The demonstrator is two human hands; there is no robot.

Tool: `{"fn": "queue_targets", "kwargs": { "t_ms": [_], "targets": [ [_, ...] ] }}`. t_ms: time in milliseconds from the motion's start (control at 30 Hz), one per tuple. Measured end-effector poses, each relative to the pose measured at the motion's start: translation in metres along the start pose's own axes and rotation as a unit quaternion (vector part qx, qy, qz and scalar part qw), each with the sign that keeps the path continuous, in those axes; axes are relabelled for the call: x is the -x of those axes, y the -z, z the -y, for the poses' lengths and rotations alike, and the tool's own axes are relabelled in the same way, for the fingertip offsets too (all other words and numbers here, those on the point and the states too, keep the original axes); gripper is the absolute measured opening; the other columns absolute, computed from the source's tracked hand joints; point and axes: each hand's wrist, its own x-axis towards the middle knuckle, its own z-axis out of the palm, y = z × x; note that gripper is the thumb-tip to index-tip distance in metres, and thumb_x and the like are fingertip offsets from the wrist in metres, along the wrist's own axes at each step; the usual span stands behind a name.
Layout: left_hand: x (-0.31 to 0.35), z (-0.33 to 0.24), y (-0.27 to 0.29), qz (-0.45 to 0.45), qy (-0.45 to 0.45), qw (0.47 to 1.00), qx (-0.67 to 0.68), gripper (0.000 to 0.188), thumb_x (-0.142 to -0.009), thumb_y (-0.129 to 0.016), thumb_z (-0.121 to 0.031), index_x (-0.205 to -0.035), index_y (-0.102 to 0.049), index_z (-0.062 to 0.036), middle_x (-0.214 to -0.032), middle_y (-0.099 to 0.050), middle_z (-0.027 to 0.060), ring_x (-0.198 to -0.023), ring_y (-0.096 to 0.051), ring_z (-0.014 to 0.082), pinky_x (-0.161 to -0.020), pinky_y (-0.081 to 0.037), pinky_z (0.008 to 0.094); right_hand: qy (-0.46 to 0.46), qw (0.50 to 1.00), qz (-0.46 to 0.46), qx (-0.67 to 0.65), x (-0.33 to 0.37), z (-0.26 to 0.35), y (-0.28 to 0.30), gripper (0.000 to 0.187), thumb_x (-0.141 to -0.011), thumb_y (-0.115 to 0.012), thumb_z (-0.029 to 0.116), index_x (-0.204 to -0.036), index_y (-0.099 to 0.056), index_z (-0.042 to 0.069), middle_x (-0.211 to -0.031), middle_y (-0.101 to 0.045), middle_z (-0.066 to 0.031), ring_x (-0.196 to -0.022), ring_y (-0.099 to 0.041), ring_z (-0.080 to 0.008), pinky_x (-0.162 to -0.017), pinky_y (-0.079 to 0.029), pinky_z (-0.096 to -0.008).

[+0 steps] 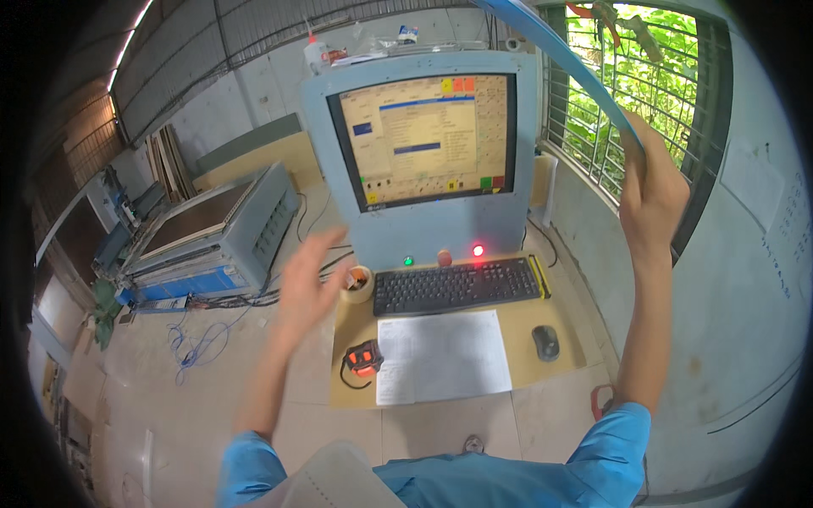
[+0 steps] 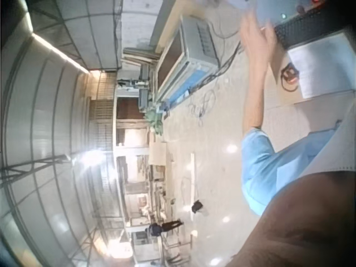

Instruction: The person walks to a workstation, writes on a paper list, tears off a piece of masking tape, writes 'Tim 900' on it with a marker, and sticks the label onto a wooden panel. They then write on the list again and place a small card on the panel.

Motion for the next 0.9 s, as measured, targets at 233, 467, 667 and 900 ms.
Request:
{"fn": "queue_targets", "kwargs": {
  "t_ms": [233,467,667,900],
  "targets": [
    [-0.286,-0.019,-0.02,-0.003,-0.123,0.986,-0.109,0.049,-0.094,-0.07,-0.04,-0.131,-0.069,-0.0089,-0.122,-0.073,0.0169,-0.113,-0.069,0.0359,-0.095,-0.054,0.0444,-0.011,0.999,-0.007,-0.033,-0.071,-0.087,-0.068,0.029,-0.099,-0.066,0.007,-0.127,-0.07,0.014,-0.105,-0.076,-0.0121,-0.077,-0.071,-0.023,-0.071,-0.055,-0.0325],
    [-0.425,0.017,-0.089,0.104,0.042,0.979,-0.169,0.091,-0.079,-0.07,-0.072,-0.14,-0.064,-0.0041,-0.137,-0.064,0.0275,-0.127,-0.062,0.0425,-0.108,-0.048,0.049,0.047,0.998,-0.009,-0.035,-0.108,-0.158,-0.117,0.024,-0.101,-0.066,0.017,-0.125,-0.069,0.015,-0.108,-0.076,-0.0094,-0.077,-0.071,-0.0295,-0.068,-0.055,-0.0373],
    [-0.461,0.016,-0.114,0.199,0.134,0.963,-0.122,0.104,-0.066,-0.071,-0.081,-0.132,-0.069,-0.0009,-0.138,-0.065,0.0239,-0.124,-0.064,0.0401,-0.105,-0.049,0.046,0.069,0.997,0.002,-0.037,-0.121,-0.191,-0.141,0.02,-0.103,-0.063,0.022,-0.122,-0.069,0.015,-0.102,-0.075,-0.0104,-0.078,-0.071,-0.0315,-0.067,-0.055,-0.0385],
    [-0.465,0.008,-0.117,0.123,0.176,0.975,-0.057,0.092,-0.071,-0.069,-0.07,-0.127,-0.07,0.0031,-0.12,-0.071,0.0256,-0.116,-0.065,0.0387,-0.094,-0.05,0.0435,0.065,0.994,-0.019,-0.084,-0.133,-0.189,-0.169,0.021,-0.104,-0.061,0.022,-0.121,-0.069,0.015,-0.103,-0.075,-0.0084,-0.079,-0.071,-0.0306,-0.069,-0.055,-0.0378]
  ]
}}
